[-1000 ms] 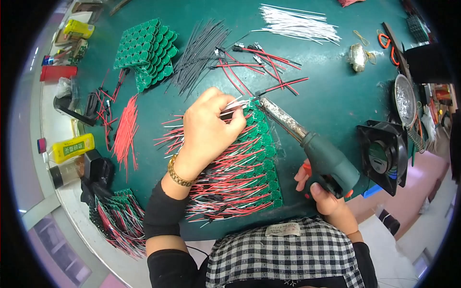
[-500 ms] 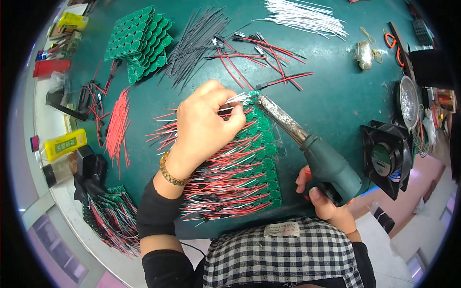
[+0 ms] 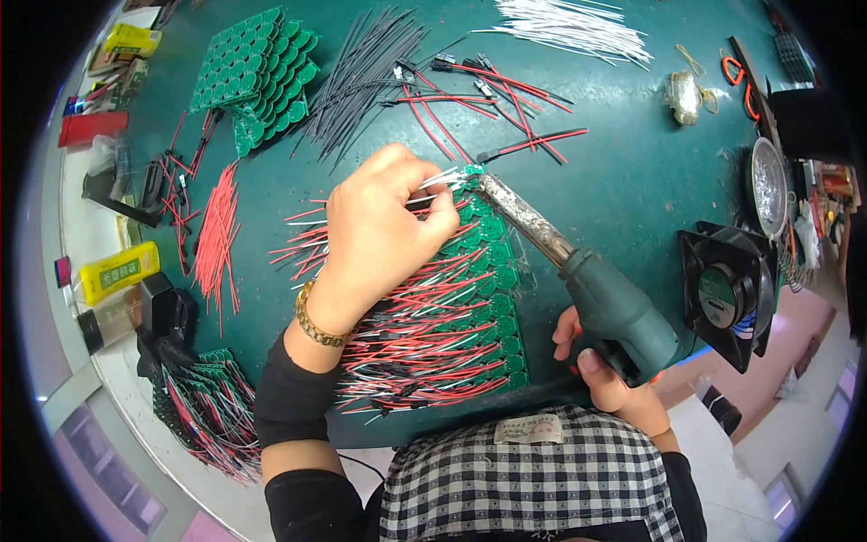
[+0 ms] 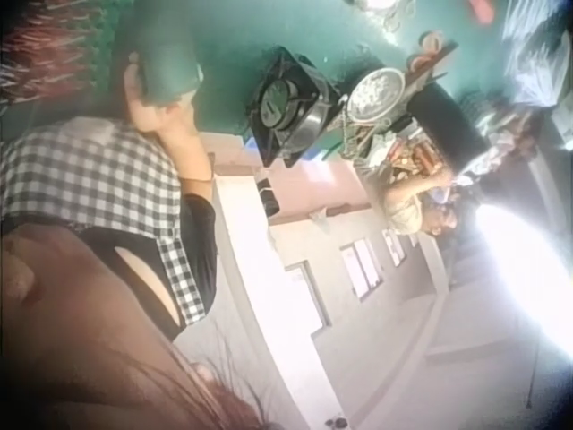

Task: The person solders wires onto circular green circuit boards using a soldering iron.

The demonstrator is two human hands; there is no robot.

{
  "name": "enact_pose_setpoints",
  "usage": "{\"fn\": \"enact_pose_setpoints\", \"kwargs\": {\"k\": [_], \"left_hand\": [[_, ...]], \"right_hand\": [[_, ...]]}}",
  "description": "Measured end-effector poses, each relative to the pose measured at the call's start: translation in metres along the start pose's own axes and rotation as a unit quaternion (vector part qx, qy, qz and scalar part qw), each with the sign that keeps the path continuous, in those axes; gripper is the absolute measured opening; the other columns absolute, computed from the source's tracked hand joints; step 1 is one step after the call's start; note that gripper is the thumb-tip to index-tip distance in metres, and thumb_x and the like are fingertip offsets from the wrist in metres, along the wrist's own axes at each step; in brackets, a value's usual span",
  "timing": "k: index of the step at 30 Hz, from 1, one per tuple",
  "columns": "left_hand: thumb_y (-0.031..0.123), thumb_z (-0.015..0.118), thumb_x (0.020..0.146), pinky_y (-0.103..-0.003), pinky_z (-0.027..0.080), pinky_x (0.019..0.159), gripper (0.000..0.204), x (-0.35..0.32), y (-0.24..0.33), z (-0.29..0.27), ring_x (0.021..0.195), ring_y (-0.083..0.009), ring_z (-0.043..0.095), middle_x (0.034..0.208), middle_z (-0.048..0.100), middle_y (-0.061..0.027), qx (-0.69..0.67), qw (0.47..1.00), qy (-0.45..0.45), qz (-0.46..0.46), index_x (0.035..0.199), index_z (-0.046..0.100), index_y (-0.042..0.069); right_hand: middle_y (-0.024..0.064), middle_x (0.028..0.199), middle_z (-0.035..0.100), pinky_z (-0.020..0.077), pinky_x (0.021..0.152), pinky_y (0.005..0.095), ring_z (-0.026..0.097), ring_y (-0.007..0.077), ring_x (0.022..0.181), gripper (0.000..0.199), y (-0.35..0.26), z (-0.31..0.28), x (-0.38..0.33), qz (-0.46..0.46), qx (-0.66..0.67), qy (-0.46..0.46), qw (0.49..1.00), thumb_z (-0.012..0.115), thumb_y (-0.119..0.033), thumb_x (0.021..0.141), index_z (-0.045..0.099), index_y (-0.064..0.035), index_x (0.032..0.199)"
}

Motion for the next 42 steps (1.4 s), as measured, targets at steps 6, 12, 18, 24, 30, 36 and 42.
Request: {"fn": "enact_pose_setpoints", "kwargs": {"k": [6, 12, 18, 24, 30, 36, 42], "left_hand": [[0.007, 0.069, 0.067, -0.032, 0.049, 0.054, 0.007, 0.003, 0.000, 0.002, 0.059, -0.0213, 0.062, 0.072, 0.059, -0.0053, -0.004, 1.000, -0.007, -0.015, 0.072, 0.065, 0.005], [0.005, 0.068, 0.069, -0.030, 0.046, 0.053, 0.006, 0.001, 0.000, 0.000, 0.058, -0.0185, 0.059, 0.071, 0.058, -0.0056, 0.002, 1.000, -0.007, 0.000, 0.073, 0.065, 0.003], [0.006, 0.068, 0.069, -0.031, 0.047, 0.054, 0.007, 0.000, 0.001, 0.002, 0.059, -0.0195, 0.059, 0.071, 0.058, -0.0060, 0.001, 1.000, -0.010, -0.007, 0.075, 0.065, 0.004], [0.007, 0.070, 0.072, -0.033, 0.047, 0.054, 0.009, -0.002, 0.001, 0.001, 0.060, -0.0212, 0.060, 0.076, 0.059, -0.0059, -0.024, 1.000, -0.009, 0.005, 0.080, 0.065, 0.005], [0.005, 0.071, 0.073, -0.031, 0.047, 0.054, 0.011, -0.004, 0.006, 0.000, 0.061, -0.0182, 0.060, 0.084, 0.059, -0.0051, -0.089, 0.994, -0.045, -0.033, 0.083, 0.066, 0.004], [0.007, 0.072, 0.070, -0.031, 0.049, 0.056, 0.012, -0.008, 0.014, 0.005, 0.062, -0.0188, 0.061, 0.086, 0.060, -0.0032, -0.031, 0.999, -0.044, 0.003, 0.081, 0.067, 0.004], [0.007, 0.072, 0.068, -0.033, 0.050, 0.056, 0.011, -0.010, 0.013, 0.008, 0.062, -0.0208, 0.061, 0.086, 0.059, -0.0020, -0.003, 0.999, -0.034, 0.006, 0.076, 0.064, 0.005]], "right_hand": [[0.0093, 0.088, 0.063, 0.0518, 0.064, 0.0317, 0.063, 0.0174, 0.068, 0.024, -0.016, -0.005, 0.001, -0.104, 0.055, 0.020, 0.993, 0.062, -0.013, 0.080, 0.062, -0.0033, 0.102], [0.0122, 0.101, 0.058, 0.0498, 0.066, 0.0315, 0.060, 0.0175, 0.073, 0.044, -0.011, -0.008, -0.003, -0.083, 0.133, 0.034, 0.987, 0.059, -0.022, 0.084, 0.051, 0.0005, 0.121], [0.0155, 0.094, 0.060, 0.0483, 0.064, 0.0311, 0.059, 0.0199, 0.068, 0.064, -0.008, -0.009, -0.004, -0.045, 0.156, 0.073, 0.984, 0.067, -0.043, 0.080, 0.049, 0.0021, 0.122], [0.0171, 0.092, 0.060, 0.0480, 0.062, 0.0308, 0.059, 0.0203, 0.066, 0.064, -0.007, -0.021, -0.011, -0.062, 0.171, 0.133, 0.974, 0.068, -0.040, 0.078, 0.049, 0.0022, 0.122], [0.0144, 0.094, 0.059, 0.0476, 0.066, 0.0314, 0.059, 0.0196, 0.070, 0.065, 0.005, -0.018, -0.021, -0.026, 0.157, 0.085, 0.984, 0.067, -0.048, 0.079, 0.050, -0.0008, 0.121], [0.0106, 0.104, 0.057, 0.0499, 0.076, 0.0319, 0.059, 0.0160, 0.080, 0.035, 0.000, -0.006, -0.022, -0.057, 0.136, -0.019, 0.989, 0.056, -0.011, 0.085, 0.052, -0.0018, 0.119], [0.0109, 0.092, 0.060, 0.0475, 0.068, 0.0324, 0.058, 0.0177, 0.074, 0.054, 0.012, -0.007, -0.023, -0.001, 0.064, 0.007, 0.998, 0.063, -0.045, 0.084, 0.052, -0.0024, 0.115]]}}
Point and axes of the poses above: each hand's wrist, its own x-axis towards the middle knuckle, its own z-axis out of the palm, y = z × x, the point moved 8 cm from there along x, towards the middle knuckle
